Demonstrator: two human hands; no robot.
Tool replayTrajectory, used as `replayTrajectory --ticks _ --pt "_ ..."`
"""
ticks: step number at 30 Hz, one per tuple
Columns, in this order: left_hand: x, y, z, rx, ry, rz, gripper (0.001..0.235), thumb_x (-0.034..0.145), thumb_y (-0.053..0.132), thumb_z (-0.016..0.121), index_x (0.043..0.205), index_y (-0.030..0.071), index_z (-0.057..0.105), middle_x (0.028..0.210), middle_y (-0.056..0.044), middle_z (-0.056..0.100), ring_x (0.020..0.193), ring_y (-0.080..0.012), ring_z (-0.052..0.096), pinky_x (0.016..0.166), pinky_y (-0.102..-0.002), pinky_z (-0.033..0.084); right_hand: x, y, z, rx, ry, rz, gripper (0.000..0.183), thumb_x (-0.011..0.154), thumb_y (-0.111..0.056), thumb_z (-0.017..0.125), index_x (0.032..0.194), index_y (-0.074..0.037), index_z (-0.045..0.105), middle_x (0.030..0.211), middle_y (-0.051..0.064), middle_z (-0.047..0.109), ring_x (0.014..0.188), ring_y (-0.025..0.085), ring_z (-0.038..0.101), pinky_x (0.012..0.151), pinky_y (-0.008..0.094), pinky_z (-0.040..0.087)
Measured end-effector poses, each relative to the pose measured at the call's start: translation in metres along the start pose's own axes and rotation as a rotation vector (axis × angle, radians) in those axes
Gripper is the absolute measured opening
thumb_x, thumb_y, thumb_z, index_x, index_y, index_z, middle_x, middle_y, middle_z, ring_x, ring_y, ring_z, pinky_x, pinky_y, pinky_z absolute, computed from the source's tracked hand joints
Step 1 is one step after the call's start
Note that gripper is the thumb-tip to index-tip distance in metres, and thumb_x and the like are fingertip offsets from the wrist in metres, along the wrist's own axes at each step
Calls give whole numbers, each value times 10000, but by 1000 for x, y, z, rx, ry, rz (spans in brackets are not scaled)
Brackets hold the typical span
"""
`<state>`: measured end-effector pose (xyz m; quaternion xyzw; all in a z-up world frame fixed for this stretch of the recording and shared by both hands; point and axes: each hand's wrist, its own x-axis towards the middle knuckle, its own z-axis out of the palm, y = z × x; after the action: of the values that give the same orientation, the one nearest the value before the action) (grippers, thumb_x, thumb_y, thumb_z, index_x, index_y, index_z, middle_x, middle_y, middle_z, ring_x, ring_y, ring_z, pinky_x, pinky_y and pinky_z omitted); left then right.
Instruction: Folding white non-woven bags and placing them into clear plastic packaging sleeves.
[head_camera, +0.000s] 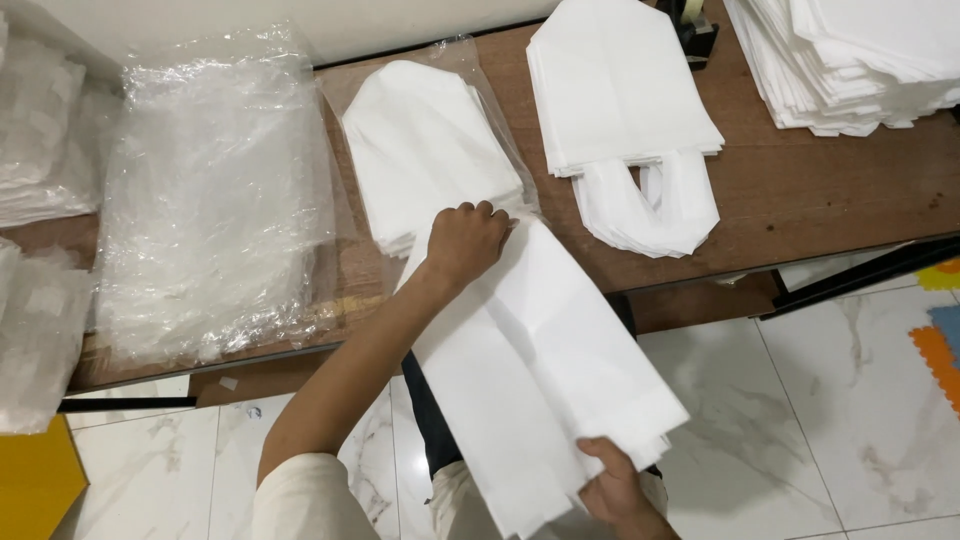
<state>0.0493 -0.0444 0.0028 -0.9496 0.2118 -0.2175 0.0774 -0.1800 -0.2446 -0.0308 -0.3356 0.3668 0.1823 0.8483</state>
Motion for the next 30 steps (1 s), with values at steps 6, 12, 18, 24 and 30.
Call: replayTrajectory --ticks 6,12,18,24,30 --pt "-3 5 1 58 134 -11 382 893 335 401 561 174 502 506 18 437 390 -168 391 309 -284 222 14 7 62 33 -169 28 520 666 8 411 1182 10 468 1132 127 514 1010 312 479 850 424 406" --pt "2 6 -67 -77 -297 -36 327 885 318 376 849 136 645 682 -29 610 528 -131 557 464 -223 426 77 -2 87 53 -415 -26 362 769 -74 437 1117 14 482 1047 153 580 900 252 558 880 419 432" --pt "-18 -22 -44 -10 -306 -63 131 781 161 516 855 99 605 713 -56 586 574 -168 566 468 -252 430 101 -14 126 140 -395 -79 362 769 -59 453 1127 -9 470 1082 135 563 933 235 547 890 388 437" --pt "-30 -27 -66 -99 -244 -66 82 744 110 536 779 96 608 695 -71 592 573 -183 576 453 -247 442 161 6 171 126 -514 -35 332 780 -107 470 1108 -59 498 1071 96 579 944 215 555 866 333 459" --pt "-43 -25 -68 -116 -43 -76 59 698 94 548 703 76 603 640 -87 563 556 -221 568 486 -283 464 216 -3 228 -106 -305 303 349 706 -338 578 883 -43 523 760 81 561 693 172 530 652 241 455"
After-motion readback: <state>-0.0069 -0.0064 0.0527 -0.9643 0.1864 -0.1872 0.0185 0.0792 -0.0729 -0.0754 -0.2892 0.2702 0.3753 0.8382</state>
